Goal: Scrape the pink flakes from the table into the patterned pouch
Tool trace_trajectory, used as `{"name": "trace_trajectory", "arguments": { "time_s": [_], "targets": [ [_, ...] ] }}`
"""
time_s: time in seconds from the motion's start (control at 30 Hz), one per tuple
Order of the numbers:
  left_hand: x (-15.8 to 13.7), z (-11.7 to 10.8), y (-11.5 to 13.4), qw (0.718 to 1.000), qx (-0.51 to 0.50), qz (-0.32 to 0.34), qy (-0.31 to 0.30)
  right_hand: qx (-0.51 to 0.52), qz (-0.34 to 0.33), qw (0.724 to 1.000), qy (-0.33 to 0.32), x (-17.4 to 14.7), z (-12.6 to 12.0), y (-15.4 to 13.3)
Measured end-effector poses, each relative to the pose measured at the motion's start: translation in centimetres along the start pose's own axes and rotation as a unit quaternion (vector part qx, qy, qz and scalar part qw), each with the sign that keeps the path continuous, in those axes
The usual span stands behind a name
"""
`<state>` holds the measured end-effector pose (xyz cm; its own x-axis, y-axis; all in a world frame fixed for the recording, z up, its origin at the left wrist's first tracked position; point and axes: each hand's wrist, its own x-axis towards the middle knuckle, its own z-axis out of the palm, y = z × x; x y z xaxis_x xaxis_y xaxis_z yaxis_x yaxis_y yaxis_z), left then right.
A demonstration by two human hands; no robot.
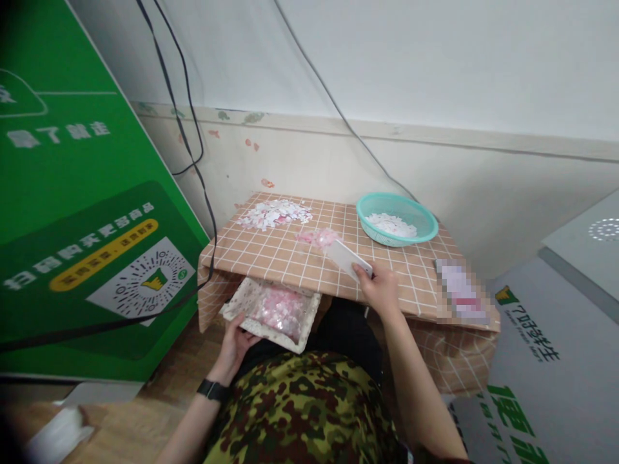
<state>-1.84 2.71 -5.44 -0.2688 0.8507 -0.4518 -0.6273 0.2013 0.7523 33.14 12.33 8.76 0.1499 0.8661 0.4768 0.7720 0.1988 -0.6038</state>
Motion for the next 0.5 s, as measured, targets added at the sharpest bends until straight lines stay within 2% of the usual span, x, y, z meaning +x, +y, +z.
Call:
{"name": "trace_trajectory", "arguments": {
  "time_s": [0.1, 0.33, 0.4, 0.5],
  "targets": [
    [0.1, 0.0, -0.1, 1.0, 0.006, 0.016, -0.016, -0.022, 0.0, 1.0, -0.014, 0.1, -0.2, 0.7],
    [0.0, 0.1, 0.1, 1.0, 0.008, 0.013, -0.004, 0.036, -0.02, 0.997, -0.061, 1.5, 2.1, -1.2],
    [-0.2, 0.2, 0.2, 1.0, 0.01, 0.018, -0.009, 0.049, -0.015, 0.997, -0.049, 2.5, 2.1, -0.8],
    [-0.4, 0.2, 0.3, 0.999, 0.016, 0.026, -0.013, 0.039, 0.006, 0.999, 0.012, 3.8, 1.3, 0.5]
  ]
}}
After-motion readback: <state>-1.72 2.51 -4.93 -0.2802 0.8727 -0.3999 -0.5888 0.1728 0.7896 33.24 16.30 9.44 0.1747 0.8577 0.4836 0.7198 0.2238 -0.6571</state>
